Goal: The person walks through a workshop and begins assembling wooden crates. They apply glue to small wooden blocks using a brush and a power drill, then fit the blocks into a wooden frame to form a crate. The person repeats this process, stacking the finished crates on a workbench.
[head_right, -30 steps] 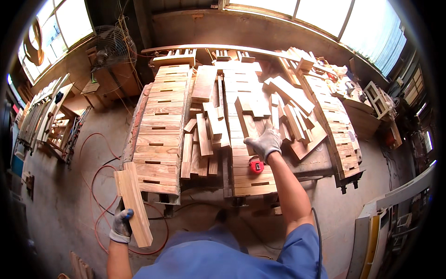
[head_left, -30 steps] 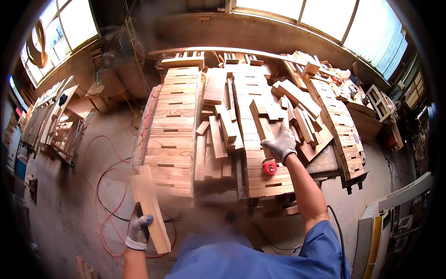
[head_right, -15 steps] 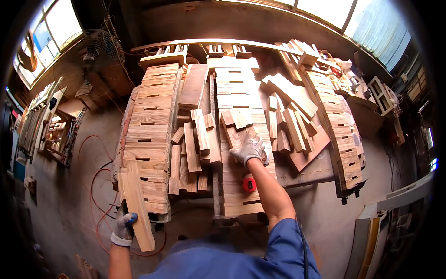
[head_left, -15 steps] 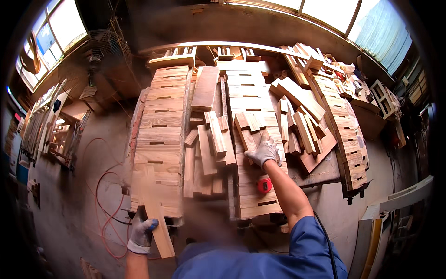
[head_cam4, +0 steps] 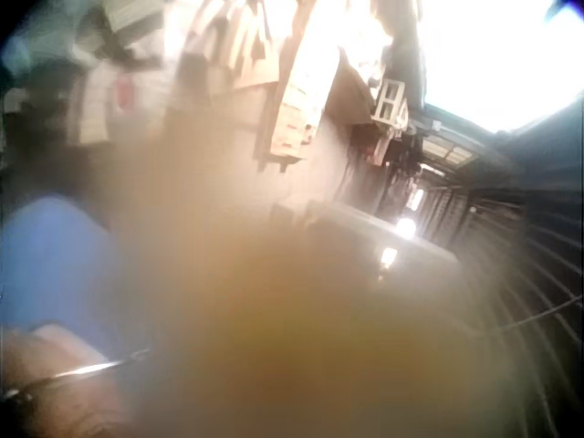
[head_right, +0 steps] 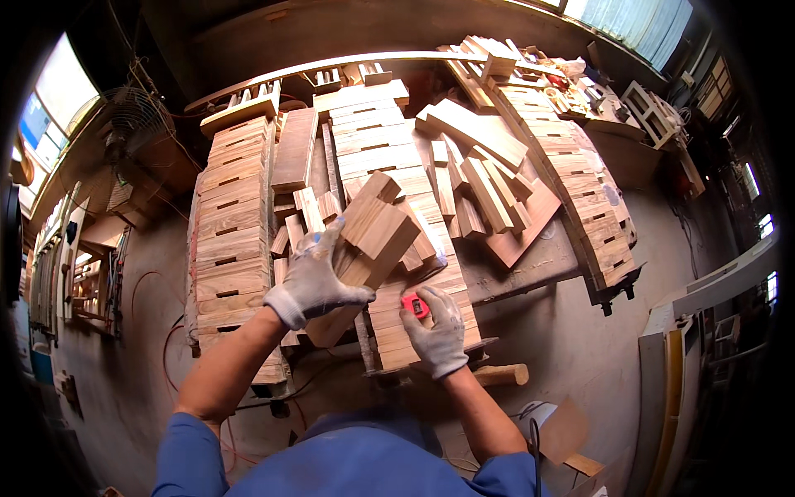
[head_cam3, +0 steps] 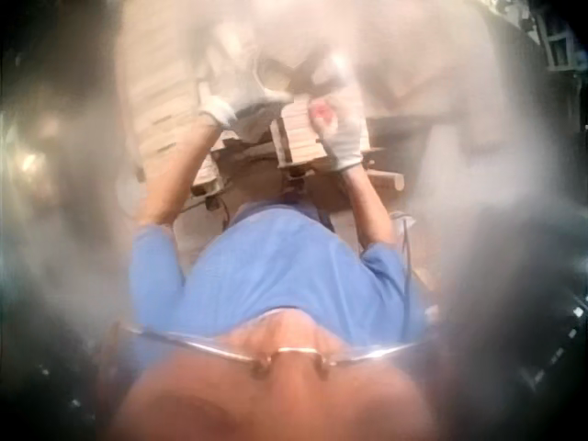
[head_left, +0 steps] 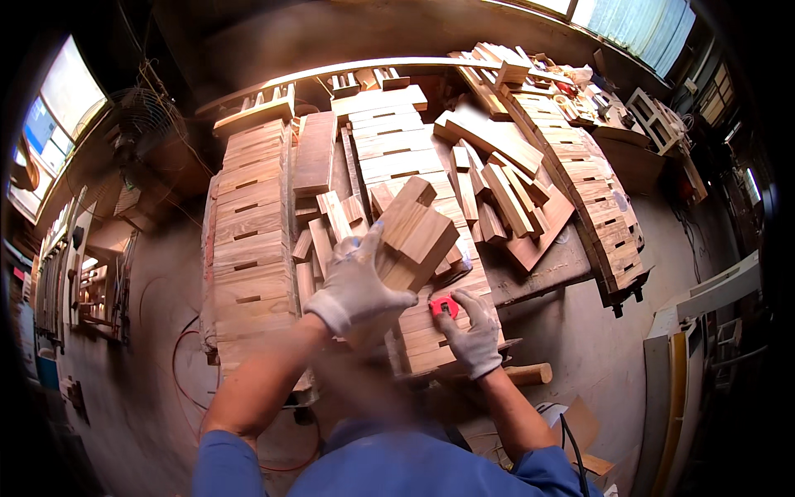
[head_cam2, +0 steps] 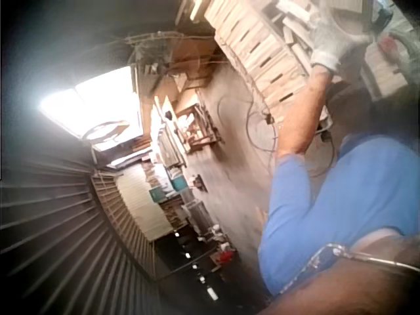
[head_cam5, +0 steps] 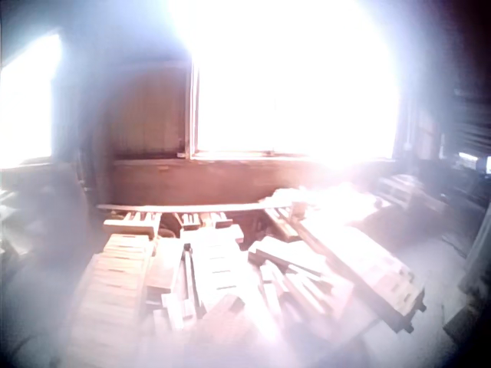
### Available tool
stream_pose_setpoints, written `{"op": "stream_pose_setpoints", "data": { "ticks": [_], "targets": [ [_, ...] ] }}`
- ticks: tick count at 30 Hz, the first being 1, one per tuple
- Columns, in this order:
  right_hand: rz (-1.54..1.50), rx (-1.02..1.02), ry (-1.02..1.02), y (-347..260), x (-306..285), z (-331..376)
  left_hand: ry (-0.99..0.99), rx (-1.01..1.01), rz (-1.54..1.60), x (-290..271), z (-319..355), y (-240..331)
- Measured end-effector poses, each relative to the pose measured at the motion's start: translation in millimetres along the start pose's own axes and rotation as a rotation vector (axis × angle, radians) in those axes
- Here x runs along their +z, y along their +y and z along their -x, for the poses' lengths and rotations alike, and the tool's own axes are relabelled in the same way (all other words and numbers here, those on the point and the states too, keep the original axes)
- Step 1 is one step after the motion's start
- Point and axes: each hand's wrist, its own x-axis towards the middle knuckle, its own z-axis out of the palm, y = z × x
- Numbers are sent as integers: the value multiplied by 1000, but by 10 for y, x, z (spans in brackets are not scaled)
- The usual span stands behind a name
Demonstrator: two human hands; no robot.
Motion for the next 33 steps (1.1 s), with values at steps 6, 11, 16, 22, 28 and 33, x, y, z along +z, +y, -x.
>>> {"op": "stream_pose_setpoints", "data": {
  "ticks": [6, 11, 16, 22, 28, 33],
  "targets": [
    [22, 62, -44, -89, -350, 511, -156, 90, -300, 263, -833, 636],
    [56, 117, -17, 6, -508, 708, -241, 156, -395, 574, -1227, 629],
    [90, 110, -23, 70, -558, 849, -216, 201, -458, 859, -1429, 525],
    [283, 22, -108, 206, -769, 956, -396, 162, -298, 757, -1543, 456],
    [902, 165, -344, 241, -1327, 821, -14, 174, 123, 574, -1688, -186],
    [982, 671, -617, 515, -1528, 921, 447, -8, 569, 399, -1226, -798]
  ]
}}
